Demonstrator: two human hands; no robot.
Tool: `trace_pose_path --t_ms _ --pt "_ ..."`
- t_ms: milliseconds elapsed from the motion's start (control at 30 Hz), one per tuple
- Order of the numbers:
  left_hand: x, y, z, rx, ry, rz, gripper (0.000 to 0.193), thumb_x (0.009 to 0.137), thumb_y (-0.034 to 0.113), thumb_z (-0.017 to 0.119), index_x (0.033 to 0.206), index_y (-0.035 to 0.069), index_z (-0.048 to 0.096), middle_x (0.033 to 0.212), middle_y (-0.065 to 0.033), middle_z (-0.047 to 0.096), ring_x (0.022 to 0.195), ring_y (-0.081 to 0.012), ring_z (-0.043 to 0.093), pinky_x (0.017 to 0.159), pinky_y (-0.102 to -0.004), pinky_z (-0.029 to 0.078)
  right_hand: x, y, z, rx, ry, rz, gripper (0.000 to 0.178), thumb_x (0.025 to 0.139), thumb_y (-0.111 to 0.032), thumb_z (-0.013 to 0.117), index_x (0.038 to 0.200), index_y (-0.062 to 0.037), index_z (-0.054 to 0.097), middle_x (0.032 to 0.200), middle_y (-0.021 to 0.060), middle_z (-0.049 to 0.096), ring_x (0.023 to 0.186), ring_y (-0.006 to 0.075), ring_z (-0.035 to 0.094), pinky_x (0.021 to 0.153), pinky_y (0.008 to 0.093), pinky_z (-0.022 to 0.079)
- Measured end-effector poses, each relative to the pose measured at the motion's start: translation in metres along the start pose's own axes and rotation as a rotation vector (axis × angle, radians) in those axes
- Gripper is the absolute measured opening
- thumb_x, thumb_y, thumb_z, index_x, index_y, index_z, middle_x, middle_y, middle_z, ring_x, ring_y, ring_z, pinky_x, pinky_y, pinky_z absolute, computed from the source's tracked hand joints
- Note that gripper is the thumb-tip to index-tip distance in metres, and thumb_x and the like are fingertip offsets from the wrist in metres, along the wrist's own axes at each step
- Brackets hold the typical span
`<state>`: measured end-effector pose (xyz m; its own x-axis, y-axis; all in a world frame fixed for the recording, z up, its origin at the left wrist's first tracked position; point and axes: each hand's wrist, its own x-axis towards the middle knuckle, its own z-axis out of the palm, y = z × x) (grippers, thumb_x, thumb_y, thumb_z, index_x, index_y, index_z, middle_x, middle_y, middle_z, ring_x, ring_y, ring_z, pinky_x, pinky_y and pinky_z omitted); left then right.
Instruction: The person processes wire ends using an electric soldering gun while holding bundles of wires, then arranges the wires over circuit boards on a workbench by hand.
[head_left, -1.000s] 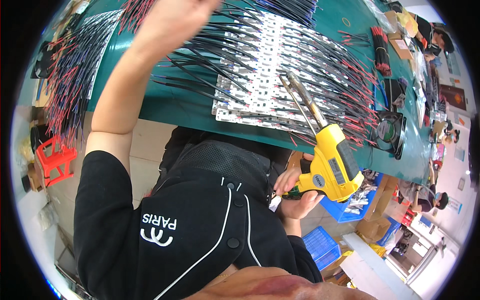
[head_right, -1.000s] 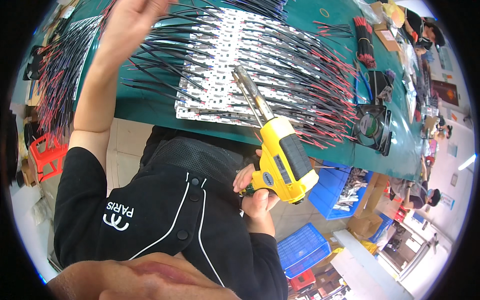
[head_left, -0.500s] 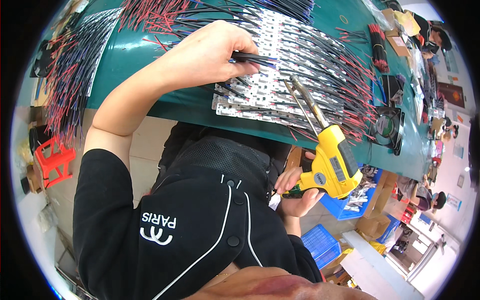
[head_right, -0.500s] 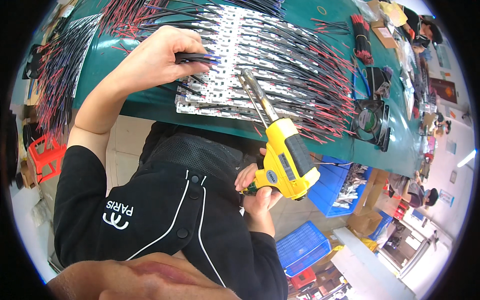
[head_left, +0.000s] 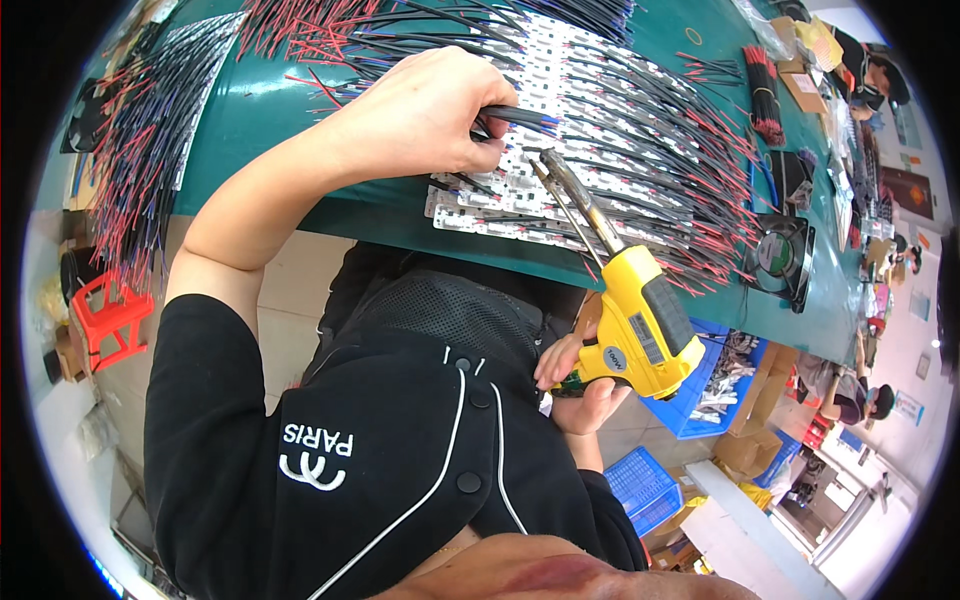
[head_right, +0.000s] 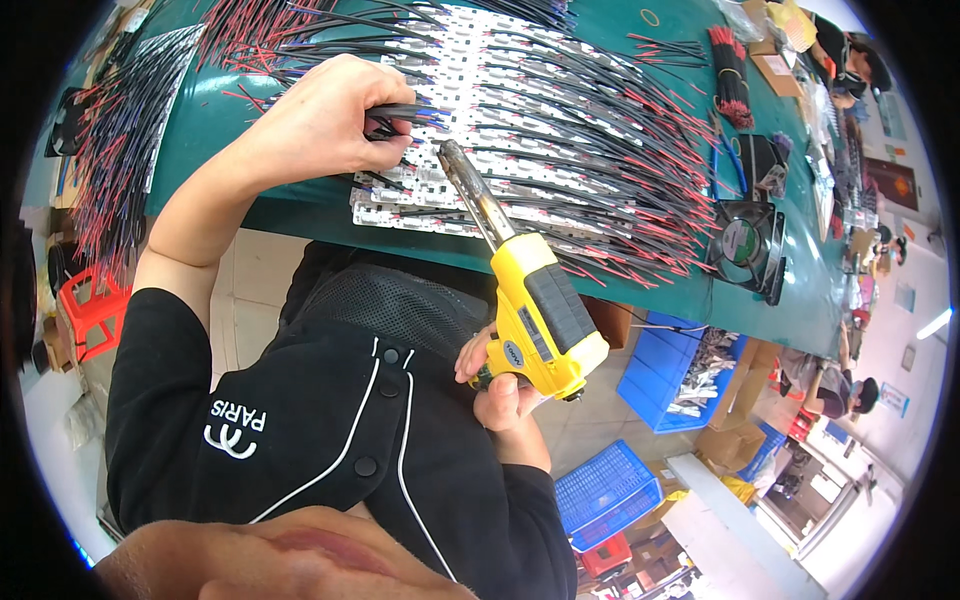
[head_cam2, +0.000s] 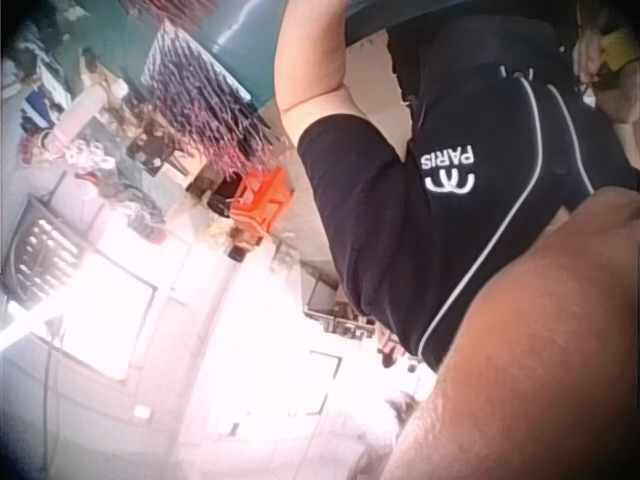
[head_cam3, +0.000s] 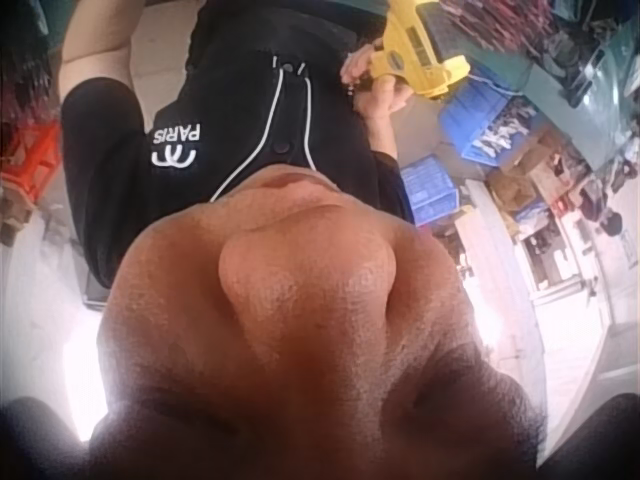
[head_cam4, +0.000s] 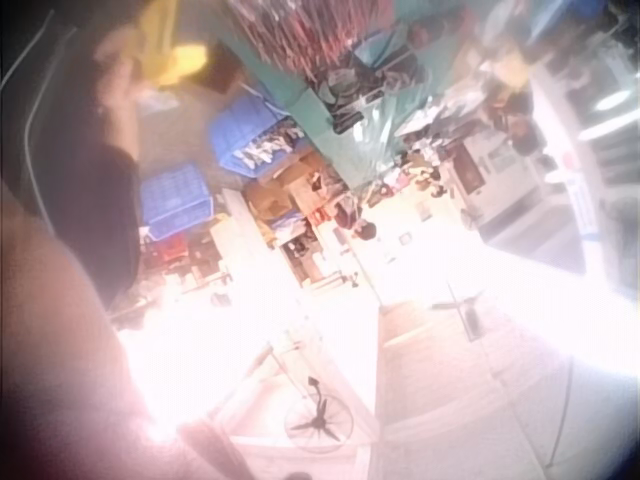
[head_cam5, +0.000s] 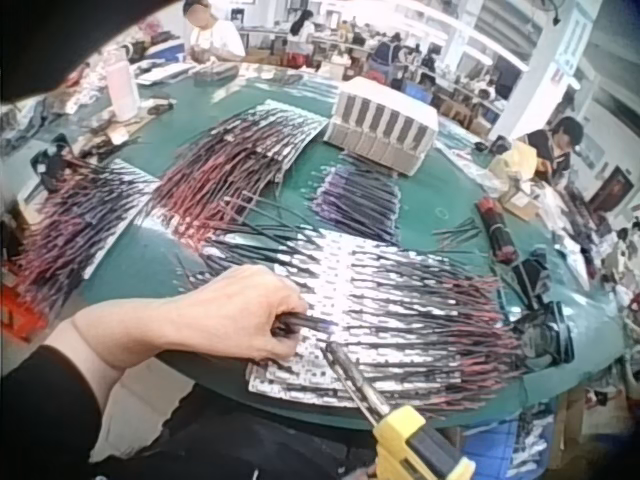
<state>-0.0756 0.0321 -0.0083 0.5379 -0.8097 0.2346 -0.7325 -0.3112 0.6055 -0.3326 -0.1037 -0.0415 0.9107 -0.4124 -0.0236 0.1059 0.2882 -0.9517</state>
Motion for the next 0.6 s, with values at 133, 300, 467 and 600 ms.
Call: trace_pose_path --t_ms 133,300,467,600 --pt "-0.0002 -0.0018 0.0018 -0.008 0.017 0.027 0.018 0.061 0.007 0.066 0.073 -0.003 0.056 0.067 -0.0123 0.056 0.061 -0.0277 0.055 0.058 -0.0326 0.045 -0.0006 -0.0014 0.0009 -0.015 0.006 0.009 0.063 0.082 -0.05 0.059 0.109 0.0033 0.038 0.061 0.0076 0.049 0.047 0.0164 0.048 0.045 0.0273 0.043" --pt "-0.0008 0.0016 0.0009 0.028 -0.006 0.003 0.019 0.061 0.007 0.066 0.074 -0.002 0.056 0.069 -0.012 0.058 0.064 -0.0272 0.057 0.059 -0.0328 0.045 0.0001 -0.0008 0.0004 -0.006 -0.001 0.021 0.06 0.083 -0.049 0.059 0.107 0.0026 0.039 0.061 0.008 0.049 0.048 0.0164 0.048 0.045 0.0273 0.043" --pt "-0.0006 0.0008 0.0039 0.039 -0.011 -0.006 0.02 0.061 0.007 0.066 0.075 -0.002 0.056 0.069 -0.0122 0.058 0.064 -0.0283 0.057 0.059 -0.0337 0.045 0.0007 -0.0001 0.0014 -0.002 0.014 0.031 0.061 0.082 -0.047 0.061 0.108 0.0039 0.039 0.061 0.0084 0.049 0.048 0.0166 0.049 0.045 0.0271 0.043" --pt "-0.0009 0.0042 0.0038 0.047 -0.028 -0.049 0.02 0.06 0.007 0.066 0.075 -0.001 0.056 0.069 -0.012 0.057 0.065 -0.0286 0.057 0.059 -0.0345 0.045 0.0012 -0.0008 -0.0007 -0.02 0.005 0.03 0.061 0.082 -0.046 0.061 0.108 0.0043 0.04 0.062 0.0084 0.05 0.047 0.0167 0.049 0.045 0.0271 0.043"
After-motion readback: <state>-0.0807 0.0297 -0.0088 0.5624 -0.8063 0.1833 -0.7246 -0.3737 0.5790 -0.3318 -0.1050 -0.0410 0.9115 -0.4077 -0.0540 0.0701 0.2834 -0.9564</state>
